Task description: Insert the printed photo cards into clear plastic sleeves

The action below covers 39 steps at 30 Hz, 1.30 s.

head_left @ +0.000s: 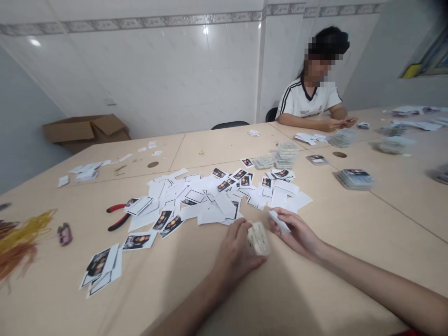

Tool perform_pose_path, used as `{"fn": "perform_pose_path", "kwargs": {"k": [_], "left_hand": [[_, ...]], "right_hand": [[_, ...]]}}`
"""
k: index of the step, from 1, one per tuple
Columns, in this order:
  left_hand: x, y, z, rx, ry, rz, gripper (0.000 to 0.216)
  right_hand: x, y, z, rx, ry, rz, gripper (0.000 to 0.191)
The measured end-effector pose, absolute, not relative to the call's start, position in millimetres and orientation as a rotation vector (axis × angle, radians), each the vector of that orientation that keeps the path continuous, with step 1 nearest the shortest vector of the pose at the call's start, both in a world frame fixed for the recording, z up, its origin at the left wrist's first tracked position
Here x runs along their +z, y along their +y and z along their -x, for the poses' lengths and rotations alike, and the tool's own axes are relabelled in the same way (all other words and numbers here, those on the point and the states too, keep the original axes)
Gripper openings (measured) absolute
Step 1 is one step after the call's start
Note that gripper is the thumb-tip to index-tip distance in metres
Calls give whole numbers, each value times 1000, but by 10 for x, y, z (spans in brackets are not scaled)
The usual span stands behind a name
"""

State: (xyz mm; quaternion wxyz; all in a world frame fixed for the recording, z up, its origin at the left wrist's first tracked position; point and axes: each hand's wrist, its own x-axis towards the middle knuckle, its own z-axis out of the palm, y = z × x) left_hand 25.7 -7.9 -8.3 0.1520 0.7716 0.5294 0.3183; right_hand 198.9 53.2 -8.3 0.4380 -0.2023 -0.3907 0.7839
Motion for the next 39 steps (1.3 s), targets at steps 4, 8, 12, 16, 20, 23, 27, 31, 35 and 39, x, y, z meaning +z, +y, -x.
{"fn": "perform_pose_path", "kwargs": {"k": [4, 8, 12, 16, 20, 23, 27, 31, 35, 39], "left_hand": [[-72, -58, -255, 1007, 1463, -2001, 55], [-107, -30, -254, 1084, 1408, -1768, 49], [-167, -23, -261, 1103, 1252, -1540, 49], [-184, -28, -279, 1113, 1128, -1421, 51], [-153, -42, -286, 1084, 1103, -1378, 47], [-127, -58, -298, 1069, 1092, -1362, 38], [-118, -69, -326, 1079, 1029, -1317, 37], [-141, -69, -339, 1123, 982, -1255, 58], [-178, -73, -349, 1088, 981, -1250, 62], [-165, -82, -385, 1079, 915, -1290, 54]], "right_hand": [[-86, 537, -1994, 2068, -834, 406, 2], [-120, 557, -2002, 2133, -813, 367, 3], [-124, 544, -1997, 2095, -940, 372, 15], [-110, 503, -1997, 1993, -1125, 437, 22], [-92, 482, -2011, 1832, -1397, 511, 25], [-72, 472, -2027, 1666, -1607, 571, 26], [-47, 436, -2042, 1434, -1803, 639, 22], [-32, 395, -2038, 1217, -1912, 696, 18], [-37, 379, -2032, 1129, -1950, 704, 28], [-58, 376, -2041, 1092, -2010, 660, 38]]}}
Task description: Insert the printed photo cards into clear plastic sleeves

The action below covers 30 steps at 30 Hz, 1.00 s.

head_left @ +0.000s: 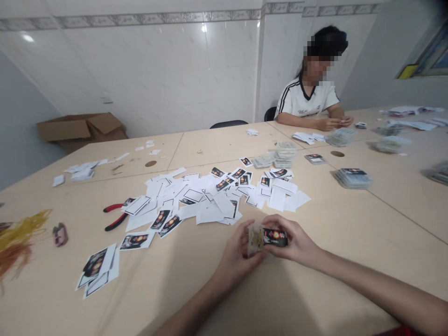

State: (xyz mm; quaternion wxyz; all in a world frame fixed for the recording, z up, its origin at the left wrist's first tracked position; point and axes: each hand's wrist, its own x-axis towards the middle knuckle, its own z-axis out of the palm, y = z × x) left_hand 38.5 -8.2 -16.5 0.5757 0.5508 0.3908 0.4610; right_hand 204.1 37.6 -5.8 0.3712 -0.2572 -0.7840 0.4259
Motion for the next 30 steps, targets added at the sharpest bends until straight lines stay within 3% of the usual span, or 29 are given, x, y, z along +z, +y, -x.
{"fn": "perform_pose_path", "kwargs": {"k": [10, 30], "left_hand": [[-77, -139, -434, 1041, 977, -1361, 49], [-8, -208, -547, 1049, 965, -1403, 39]], "right_hand": [[-19, 388, -2058, 845, -2123, 605, 33], [-20, 304, -2063, 752, -2173, 568, 39]]}}
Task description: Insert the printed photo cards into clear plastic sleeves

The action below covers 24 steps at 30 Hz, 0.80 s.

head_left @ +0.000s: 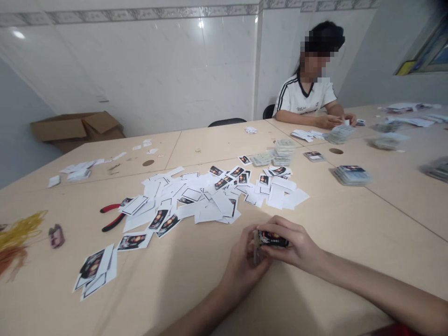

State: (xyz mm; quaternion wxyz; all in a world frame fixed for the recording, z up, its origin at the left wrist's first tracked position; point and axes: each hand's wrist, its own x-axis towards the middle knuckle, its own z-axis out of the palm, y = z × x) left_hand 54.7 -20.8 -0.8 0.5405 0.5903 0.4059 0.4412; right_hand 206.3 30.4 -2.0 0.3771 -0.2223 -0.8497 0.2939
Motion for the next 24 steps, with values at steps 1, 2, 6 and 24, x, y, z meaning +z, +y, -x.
{"fn": "perform_pose_path", "kwargs": {"k": [1, 2, 6, 24], "left_hand": [[-8, -211, -551, 1048, 967, -1404, 39], [-9, -213, -554, 1049, 972, -1404, 39], [-16, -212, -554, 1045, 986, -1387, 39], [68, -245, -559, 1064, 851, -1289, 30]], "right_hand": [[-18, 303, -2062, 753, -2170, 571, 39], [-16, 301, -2061, 753, -2169, 573, 39], [-13, 296, -2057, 737, -2174, 564, 41], [9, 283, -2071, 756, -2147, 566, 40]]}}
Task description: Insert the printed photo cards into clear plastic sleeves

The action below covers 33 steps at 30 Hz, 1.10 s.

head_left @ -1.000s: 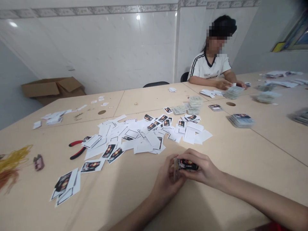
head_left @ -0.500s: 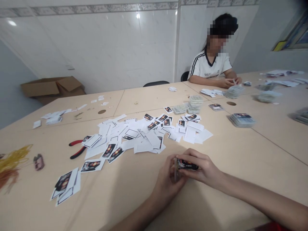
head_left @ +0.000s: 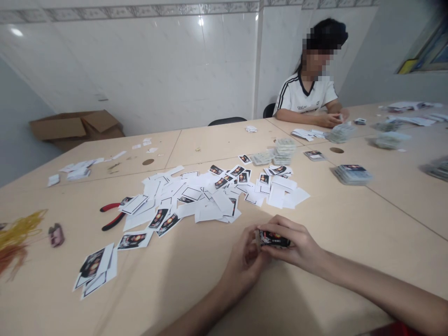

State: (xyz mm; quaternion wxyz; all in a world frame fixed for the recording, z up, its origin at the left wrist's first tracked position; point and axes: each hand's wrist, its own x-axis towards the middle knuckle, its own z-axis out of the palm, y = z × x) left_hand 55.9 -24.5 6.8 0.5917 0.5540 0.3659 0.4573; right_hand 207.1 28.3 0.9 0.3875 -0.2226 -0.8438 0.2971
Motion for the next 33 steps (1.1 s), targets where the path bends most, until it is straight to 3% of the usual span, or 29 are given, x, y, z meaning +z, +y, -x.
{"fn": "perform_pose_path", "kwargs": {"k": [4, 11, 18, 33], "left_hand": [[0, -236, -545, 1075, 923, -1218, 39], [-4, -228, -535, 1085, 871, -1194, 35], [-41, -225, -522, 1083, 900, -1199, 34], [0, -224, -527, 1092, 856, -1165, 35]], "right_hand": [[3, 299, -2077, 760, -2153, 540, 39], [-23, 317, -2076, 721, -2193, 583, 42], [10, 310, -2073, 715, -2221, 600, 27], [19, 324, -2093, 710, -2266, 604, 32]]}}
